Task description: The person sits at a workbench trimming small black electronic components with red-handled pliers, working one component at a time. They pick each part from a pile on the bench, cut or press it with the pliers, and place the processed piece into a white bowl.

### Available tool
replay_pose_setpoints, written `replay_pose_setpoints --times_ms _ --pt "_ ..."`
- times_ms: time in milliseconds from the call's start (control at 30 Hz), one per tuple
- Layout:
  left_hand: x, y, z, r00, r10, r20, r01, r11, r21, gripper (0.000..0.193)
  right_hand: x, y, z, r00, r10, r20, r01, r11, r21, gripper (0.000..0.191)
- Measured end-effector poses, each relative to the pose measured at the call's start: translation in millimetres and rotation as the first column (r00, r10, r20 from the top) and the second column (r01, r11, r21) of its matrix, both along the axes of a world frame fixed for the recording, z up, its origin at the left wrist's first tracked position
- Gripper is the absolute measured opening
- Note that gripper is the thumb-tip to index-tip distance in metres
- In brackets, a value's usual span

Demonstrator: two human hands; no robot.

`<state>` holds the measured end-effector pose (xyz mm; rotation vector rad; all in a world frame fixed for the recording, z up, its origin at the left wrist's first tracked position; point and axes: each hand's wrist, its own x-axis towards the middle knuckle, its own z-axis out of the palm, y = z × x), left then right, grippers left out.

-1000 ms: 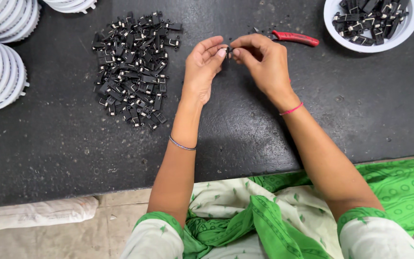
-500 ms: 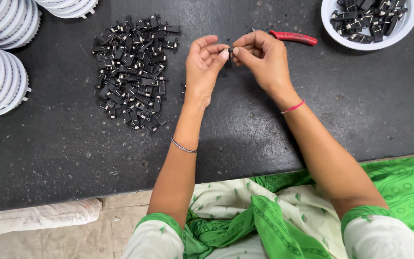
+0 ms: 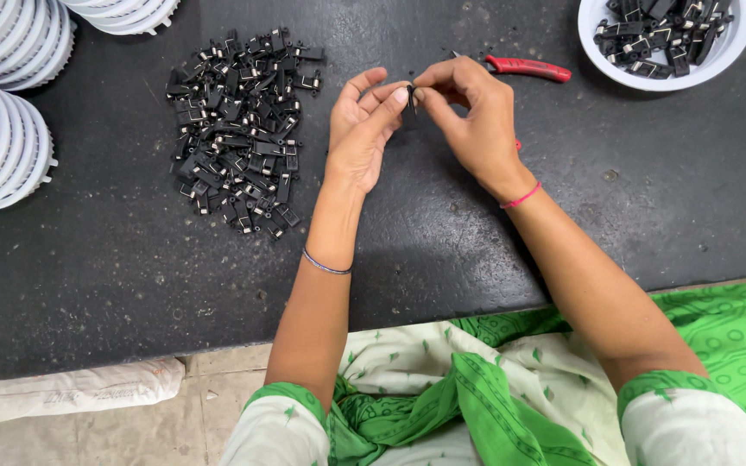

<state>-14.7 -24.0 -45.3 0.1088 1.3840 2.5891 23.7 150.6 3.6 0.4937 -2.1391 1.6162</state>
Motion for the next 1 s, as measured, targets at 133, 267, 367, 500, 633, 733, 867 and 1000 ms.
replay_pose_setpoints --times_ms 133,267,367,500,633,733,867,1000 --pt "2 3 1 1.000 0.023 -0.013 -0.023 1.000 -0.012 0.051 -3 1 -7 0.998 0.027 0.048 -0.023 0.996 -0.082 0.008" --pt "5 13 5 0.947 0.143 -0.288 -0.183 0.976 -0.116 0.047 -12 0 -17 0.962 0.154 0.224 -0.064 0.929 -0.363 0.008" --pt "9 19 9 0.909 0.190 -0.370 -0.269 0.948 -0.173 0.045 -16 1 -24 0.955 0.180 0.235 -0.063 0.898 -0.435 0.008" --pt "12 21 14 0.877 0.200 -0.437 -0.323 0.919 -0.227 0.042 -17 1 -28 0.950 0.189 0.248 -0.060 0.891 -0.451 0.008" --pt "13 22 14 0.845 0.228 -0.484 -0.381 0.891 -0.245 0.040 -14 -3 -29 0.951 0.201 0.236 -0.078 0.892 -0.445 0.008" --pt "12 23 11 0.833 0.235 -0.501 -0.413 0.866 -0.282 0.041 -14 -5 -28 0.958 0.187 0.216 -0.088 0.912 -0.400 0.009" --pt "5 25 7 0.861 0.266 -0.433 -0.381 0.902 -0.203 0.044 -17 2 -20 0.945 0.167 0.281 -0.066 0.940 -0.335 0.012" --pt "2 22 4 0.886 0.267 -0.379 -0.342 0.929 -0.144 0.048 -14 2 -14 0.959 0.048 0.281 0.000 0.986 -0.169 0.010"
